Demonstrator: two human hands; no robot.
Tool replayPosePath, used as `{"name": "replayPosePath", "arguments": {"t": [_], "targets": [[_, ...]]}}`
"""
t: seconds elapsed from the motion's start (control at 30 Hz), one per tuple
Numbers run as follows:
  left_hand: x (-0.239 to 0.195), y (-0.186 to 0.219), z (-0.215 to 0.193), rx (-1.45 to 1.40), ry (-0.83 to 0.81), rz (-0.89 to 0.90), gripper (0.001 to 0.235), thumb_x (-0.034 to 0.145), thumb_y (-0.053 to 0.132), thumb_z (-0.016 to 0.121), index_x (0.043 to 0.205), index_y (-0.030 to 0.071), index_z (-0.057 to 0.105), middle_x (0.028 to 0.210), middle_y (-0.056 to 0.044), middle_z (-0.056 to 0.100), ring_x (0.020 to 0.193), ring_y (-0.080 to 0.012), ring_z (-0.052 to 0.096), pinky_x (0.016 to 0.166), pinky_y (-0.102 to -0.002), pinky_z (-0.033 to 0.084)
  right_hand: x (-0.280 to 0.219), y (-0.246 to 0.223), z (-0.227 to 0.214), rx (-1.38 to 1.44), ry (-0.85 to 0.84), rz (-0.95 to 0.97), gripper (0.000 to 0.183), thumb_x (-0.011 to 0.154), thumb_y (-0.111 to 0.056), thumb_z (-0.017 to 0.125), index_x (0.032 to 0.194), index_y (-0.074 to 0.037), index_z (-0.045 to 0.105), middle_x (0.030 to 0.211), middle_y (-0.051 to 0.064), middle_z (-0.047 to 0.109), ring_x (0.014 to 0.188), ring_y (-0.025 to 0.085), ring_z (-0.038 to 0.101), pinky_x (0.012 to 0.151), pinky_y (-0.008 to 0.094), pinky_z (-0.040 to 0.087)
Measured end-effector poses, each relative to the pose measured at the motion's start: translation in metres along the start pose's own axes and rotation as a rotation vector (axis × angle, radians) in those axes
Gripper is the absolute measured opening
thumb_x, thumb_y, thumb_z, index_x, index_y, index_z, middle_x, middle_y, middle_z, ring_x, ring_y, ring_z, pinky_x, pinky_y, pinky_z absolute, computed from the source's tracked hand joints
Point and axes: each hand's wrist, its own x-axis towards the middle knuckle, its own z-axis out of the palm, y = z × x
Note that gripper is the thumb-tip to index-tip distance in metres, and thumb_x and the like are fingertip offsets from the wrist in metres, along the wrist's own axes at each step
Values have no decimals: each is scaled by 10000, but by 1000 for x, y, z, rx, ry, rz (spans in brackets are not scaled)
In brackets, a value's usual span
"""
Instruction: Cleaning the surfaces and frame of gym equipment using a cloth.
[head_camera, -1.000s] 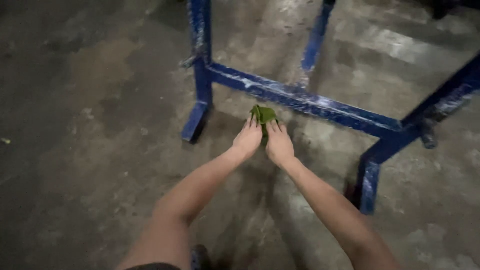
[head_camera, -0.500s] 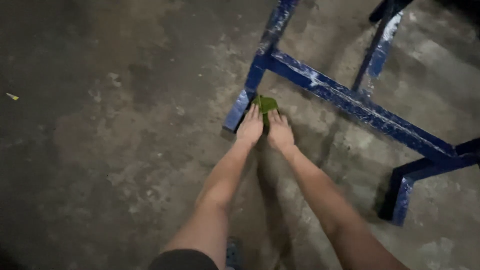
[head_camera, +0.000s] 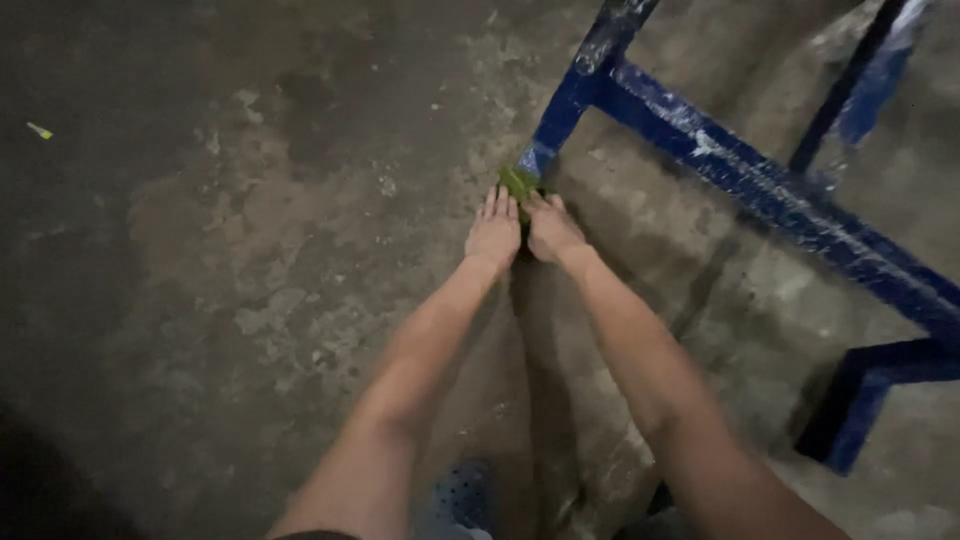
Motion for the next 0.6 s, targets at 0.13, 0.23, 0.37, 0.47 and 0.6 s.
{"name": "replayPosePath", "arguments": {"t": [0.13,0.23,0.37,0.47,0.6], "targets": [[-6,14,-11,19,11,8,598,998,137,379,1561,-56,339,1673,-212,255,1565,-370,173,1260,-480,220,-8,-4,-29,72,10,19,684,813,-23,611,1484,-112,507,1627,74,365,1464,338,357,1176,418,374],[-5,25,-28,-21,-5,-10,658,947,127,390,1551,-106,275,1638,-256,232,1522,-413,141,1205,-504,180,1,-5,-36,-32,-81,101,609,877,-41,544,1472,-168,516,1676,4,317,1482,306,346,1136,422,403],[16,49,-67,75,-77,-90,611,972,162,391,1528,-78,314,1639,-233,226,1552,-399,117,1262,-506,93,41,32,-10,77,101,37,519,1002,-198,444,1517,-140,475,1653,37,345,1451,329,393,1134,442,389],[36,46,-53,194,-39,-74,572,994,162,395,1500,-99,341,1636,-248,217,1553,-415,123,1246,-522,120,47,40,-17,107,185,-28,525,995,-237,464,1504,-107,471,1616,71,379,1412,354,419,1116,457,386],[23,16,-14,195,64,104,583,999,89,454,1534,-129,380,1673,-288,244,1549,-377,260,1256,-463,289,23,32,-17,122,70,-14,579,892,-94,534,1470,-113,540,1507,124,541,1356,374,499,1143,456,424]]}}
